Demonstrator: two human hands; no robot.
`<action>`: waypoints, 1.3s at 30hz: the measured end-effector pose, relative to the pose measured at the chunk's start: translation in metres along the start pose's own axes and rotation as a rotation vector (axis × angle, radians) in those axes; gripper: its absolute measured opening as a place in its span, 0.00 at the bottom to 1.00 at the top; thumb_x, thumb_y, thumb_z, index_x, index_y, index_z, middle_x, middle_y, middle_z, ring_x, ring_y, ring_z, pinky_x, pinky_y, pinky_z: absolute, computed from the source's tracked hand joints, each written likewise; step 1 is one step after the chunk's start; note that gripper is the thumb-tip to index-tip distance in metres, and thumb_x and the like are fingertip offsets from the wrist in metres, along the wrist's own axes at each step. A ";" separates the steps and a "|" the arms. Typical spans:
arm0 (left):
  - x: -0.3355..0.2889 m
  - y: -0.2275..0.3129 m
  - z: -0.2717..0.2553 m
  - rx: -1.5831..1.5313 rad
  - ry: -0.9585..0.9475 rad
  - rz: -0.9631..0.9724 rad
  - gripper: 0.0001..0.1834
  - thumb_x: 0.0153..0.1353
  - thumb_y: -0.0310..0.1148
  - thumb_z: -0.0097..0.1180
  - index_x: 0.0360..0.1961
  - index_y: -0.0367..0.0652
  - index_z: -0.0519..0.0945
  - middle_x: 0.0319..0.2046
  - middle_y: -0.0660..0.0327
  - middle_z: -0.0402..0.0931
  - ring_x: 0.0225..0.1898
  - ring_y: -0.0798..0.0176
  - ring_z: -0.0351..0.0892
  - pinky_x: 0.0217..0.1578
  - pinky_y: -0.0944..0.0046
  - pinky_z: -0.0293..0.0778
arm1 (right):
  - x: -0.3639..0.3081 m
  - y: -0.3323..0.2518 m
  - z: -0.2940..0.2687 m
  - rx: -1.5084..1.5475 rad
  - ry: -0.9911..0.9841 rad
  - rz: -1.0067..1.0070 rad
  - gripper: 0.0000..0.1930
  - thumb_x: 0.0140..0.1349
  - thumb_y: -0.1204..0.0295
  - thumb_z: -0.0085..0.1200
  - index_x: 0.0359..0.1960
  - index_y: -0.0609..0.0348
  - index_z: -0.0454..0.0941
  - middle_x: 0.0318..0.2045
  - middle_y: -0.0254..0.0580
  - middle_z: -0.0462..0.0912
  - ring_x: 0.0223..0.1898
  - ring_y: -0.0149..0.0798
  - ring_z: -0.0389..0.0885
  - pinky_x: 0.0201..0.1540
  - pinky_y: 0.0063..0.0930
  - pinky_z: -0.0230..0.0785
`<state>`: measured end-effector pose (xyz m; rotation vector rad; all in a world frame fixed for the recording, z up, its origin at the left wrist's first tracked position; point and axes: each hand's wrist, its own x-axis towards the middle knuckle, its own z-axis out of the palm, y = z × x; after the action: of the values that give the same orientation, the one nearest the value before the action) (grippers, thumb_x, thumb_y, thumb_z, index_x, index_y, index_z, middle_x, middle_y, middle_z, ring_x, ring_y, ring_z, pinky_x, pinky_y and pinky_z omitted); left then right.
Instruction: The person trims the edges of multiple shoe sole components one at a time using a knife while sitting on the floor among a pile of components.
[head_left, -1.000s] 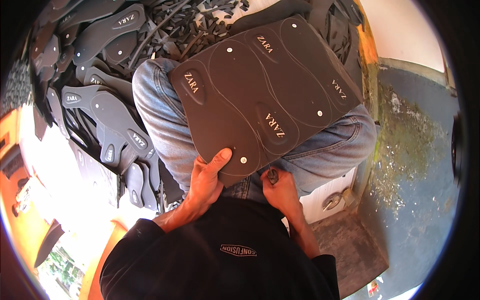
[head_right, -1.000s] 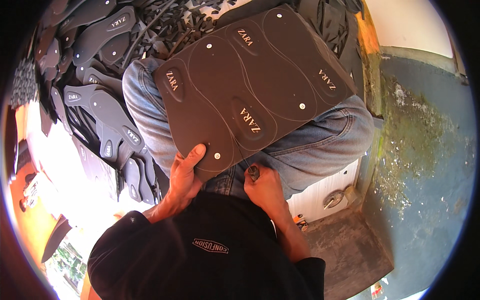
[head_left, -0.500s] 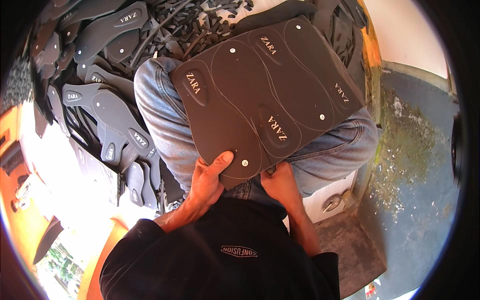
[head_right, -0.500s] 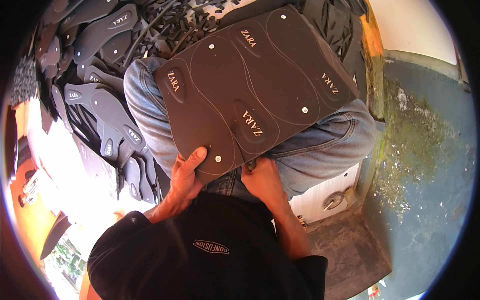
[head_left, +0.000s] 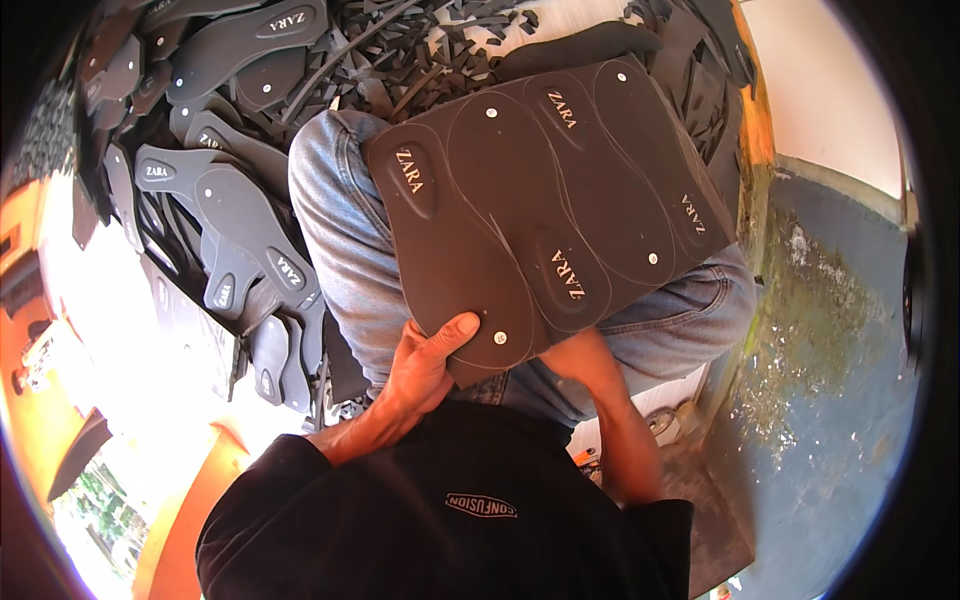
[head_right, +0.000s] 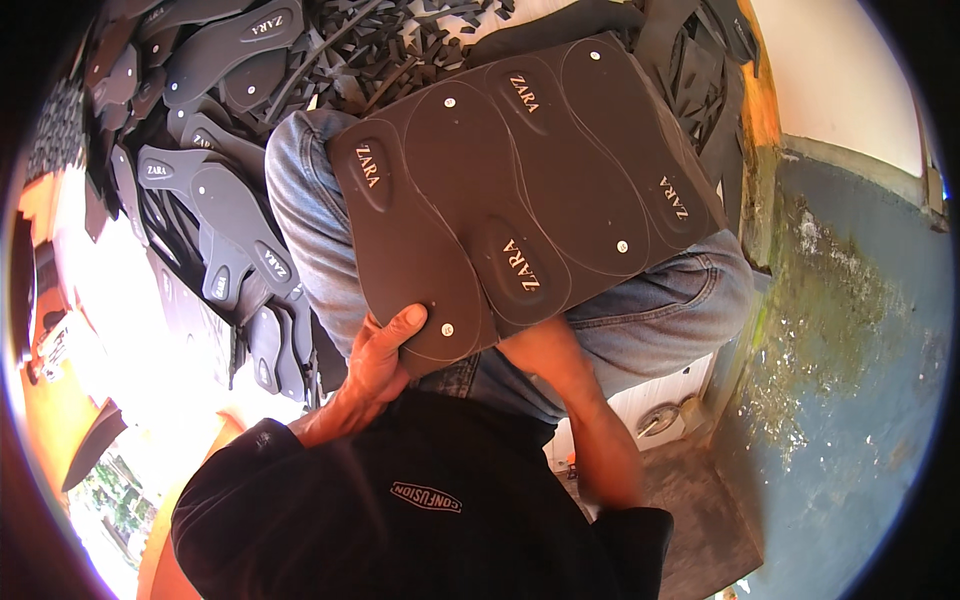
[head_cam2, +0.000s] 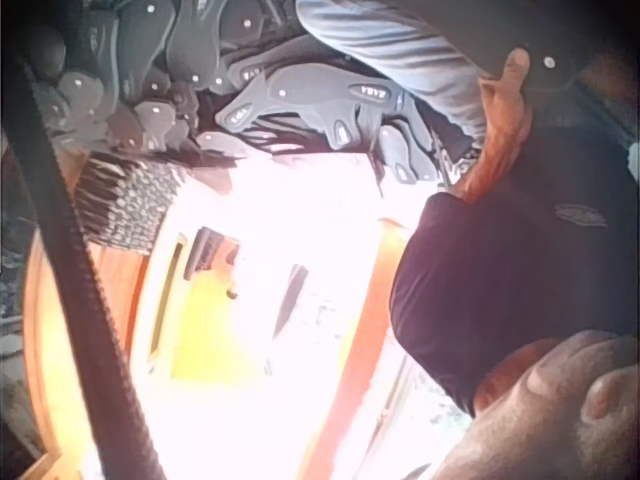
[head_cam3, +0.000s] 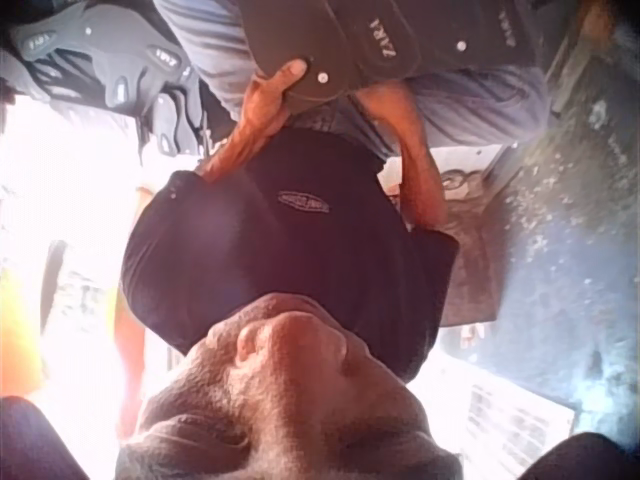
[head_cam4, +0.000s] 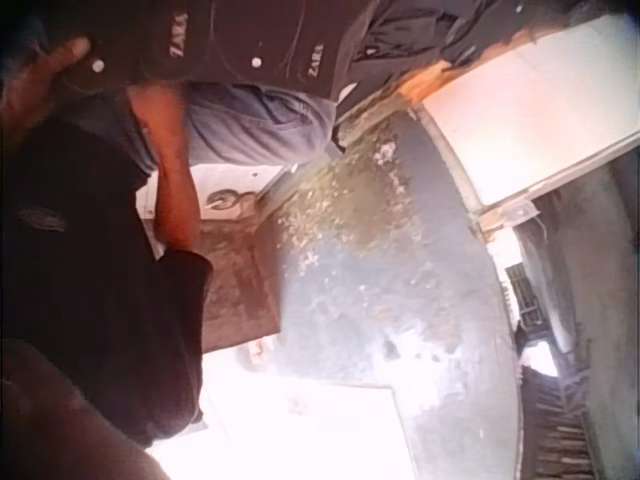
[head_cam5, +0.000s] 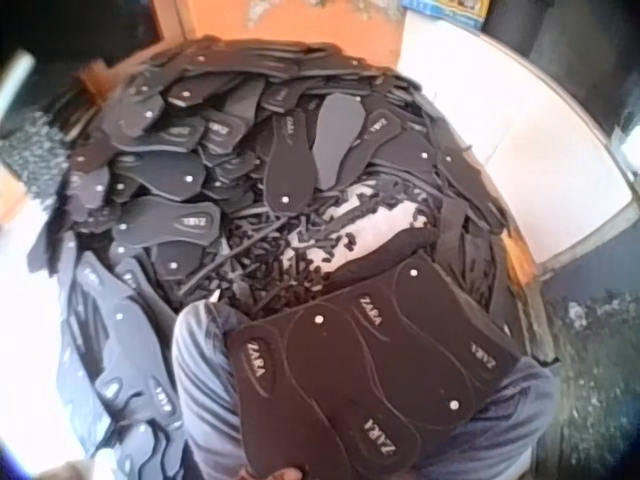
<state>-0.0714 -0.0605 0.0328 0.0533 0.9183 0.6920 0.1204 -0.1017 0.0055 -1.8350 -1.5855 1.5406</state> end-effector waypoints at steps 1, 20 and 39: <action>0.000 0.000 0.000 -0.005 0.009 -0.005 0.10 0.59 0.30 0.58 0.41 0.40 0.79 0.39 0.61 0.79 0.41 0.66 0.79 0.42 0.66 0.77 | 0.002 -0.006 -0.006 -0.008 -0.001 -0.008 0.19 0.55 0.71 0.56 0.49 0.61 0.72 0.47 0.52 0.77 0.50 0.49 0.75 0.51 0.37 0.65; -0.003 0.006 0.003 -0.057 -0.049 -0.097 0.11 0.61 0.31 0.56 0.44 0.43 0.77 0.41 0.63 0.78 0.45 0.67 0.77 0.46 0.65 0.75 | 0.057 -0.011 0.020 -0.009 0.531 -0.284 0.20 0.55 0.68 0.56 0.49 0.61 0.73 0.47 0.48 0.77 0.50 0.43 0.74 0.51 0.36 0.66; -0.002 0.000 0.008 -0.092 -0.105 -0.084 0.08 0.62 0.32 0.55 0.41 0.44 0.78 0.37 0.63 0.78 0.38 0.67 0.78 0.34 0.66 0.77 | 0.079 -0.030 0.045 0.078 0.675 -0.248 0.20 0.57 0.64 0.55 0.47 0.64 0.74 0.44 0.47 0.78 0.47 0.41 0.76 0.48 0.34 0.68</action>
<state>-0.0657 -0.0600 0.0393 -0.0305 0.7827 0.6471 0.0543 -0.0434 -0.0316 -1.7657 -1.3278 0.7422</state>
